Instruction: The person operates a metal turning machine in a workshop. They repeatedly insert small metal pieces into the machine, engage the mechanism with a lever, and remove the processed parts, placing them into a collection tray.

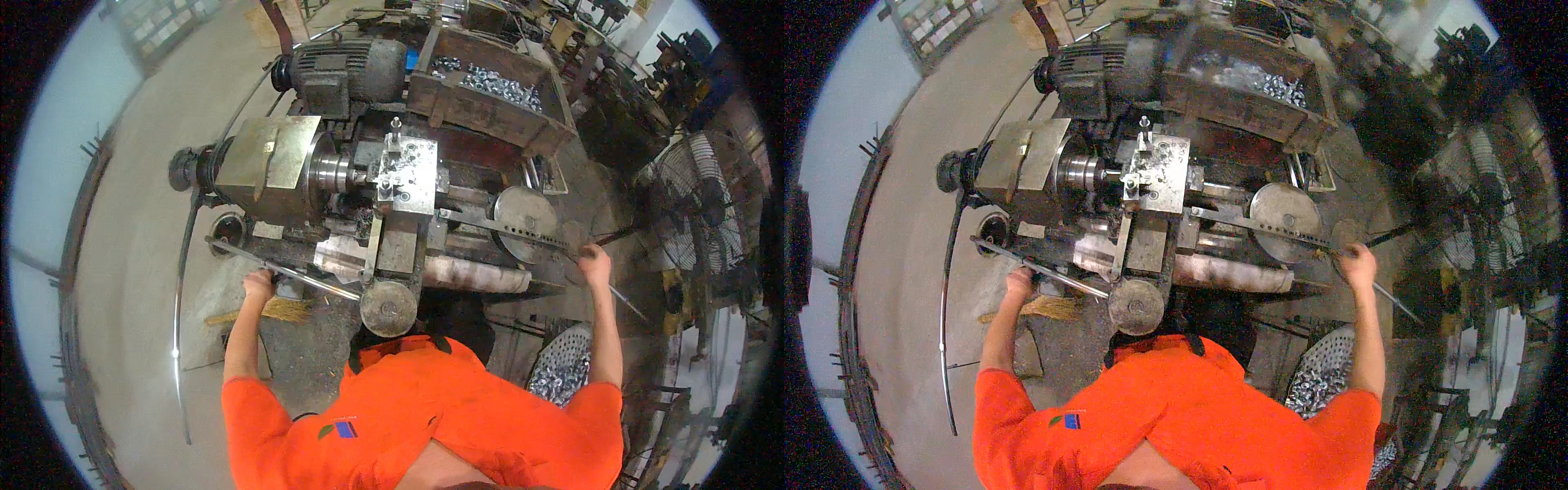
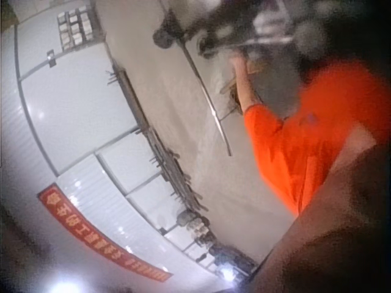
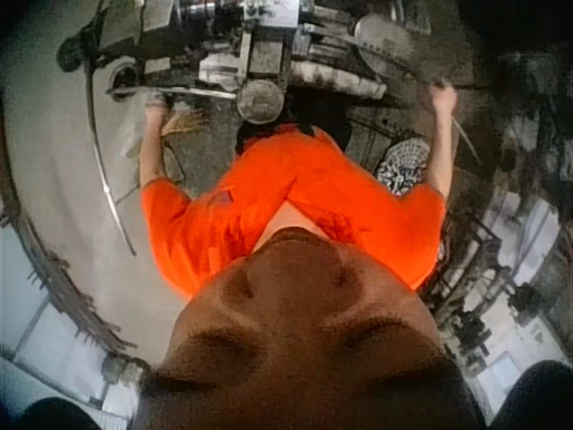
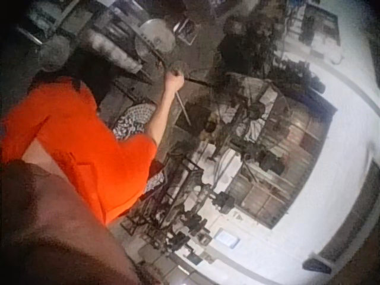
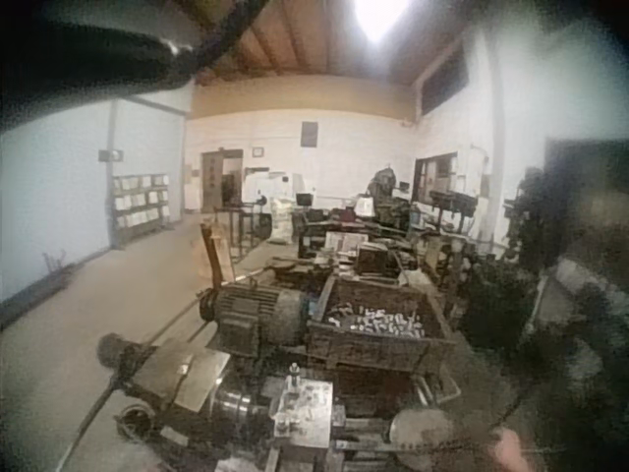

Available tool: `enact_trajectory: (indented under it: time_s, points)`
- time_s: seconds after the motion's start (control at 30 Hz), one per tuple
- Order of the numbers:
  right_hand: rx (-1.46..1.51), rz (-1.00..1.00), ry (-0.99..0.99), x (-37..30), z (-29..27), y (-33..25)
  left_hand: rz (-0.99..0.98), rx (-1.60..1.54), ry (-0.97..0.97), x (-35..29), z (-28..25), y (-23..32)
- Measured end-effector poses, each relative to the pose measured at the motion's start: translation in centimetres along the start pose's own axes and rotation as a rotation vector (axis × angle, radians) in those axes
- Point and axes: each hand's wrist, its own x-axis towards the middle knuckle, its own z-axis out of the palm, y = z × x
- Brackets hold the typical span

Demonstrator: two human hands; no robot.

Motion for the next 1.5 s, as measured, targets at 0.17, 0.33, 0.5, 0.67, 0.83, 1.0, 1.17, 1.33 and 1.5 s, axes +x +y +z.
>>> enact_trajectory:
  time_s: [0.17, 0.33, 0.5, 0.67, 0.83, 1.0, 1.17, 1.33, 1.5]
  points:
    - [-0.394, 0.323, -0.379, -1.6, 0.0, 12.1, -0.113, -0.474, 0.105, -2.0, -0.8, -1.1]
    - [-0.61, 0.235, -0.162, -4.9, 1.8, 14.6, -0.181, -1.472, 0.357, -1.8, -1.8, -3.9]
    - [-0.598, 0.328, -0.164, -13.3, 2.8, 14.7, -0.354, -1.786, 0.353, -3.3, -8.5, -0.9]
    - [-0.12, 0.402, -0.264, -20.7, 3.8, 7.2, -0.485, -1.742, 0.513, -1.1, -5.6, 1.4]
    - [0.343, 0.375, -0.166, -23.6, 4.8, 2.6, -0.406, -1.753, 0.52, -1.2, -6.3, 1.9]
    - [0.33, 0.385, -0.16, -23.9, 5.0, 2.2, -0.42, -1.766, 0.445, -2.2, -7.8, 2.3]
    - [0.314, 0.396, -0.098, -23.7, 4.2, -0.3, -0.402, -1.823, 0.466, -2.9, -9.0, 3.0]
    - [0.203, 0.336, -0.199, -23.3, 4.4, 2.0, -0.44, -1.604, 0.304, -2.4, -8.1, 0.8]
    - [-0.282, 0.259, -0.166, -17.2, 1.9, 7.1, -0.471, -1.581, 0.294, -2.7, -8.6, 1.2]
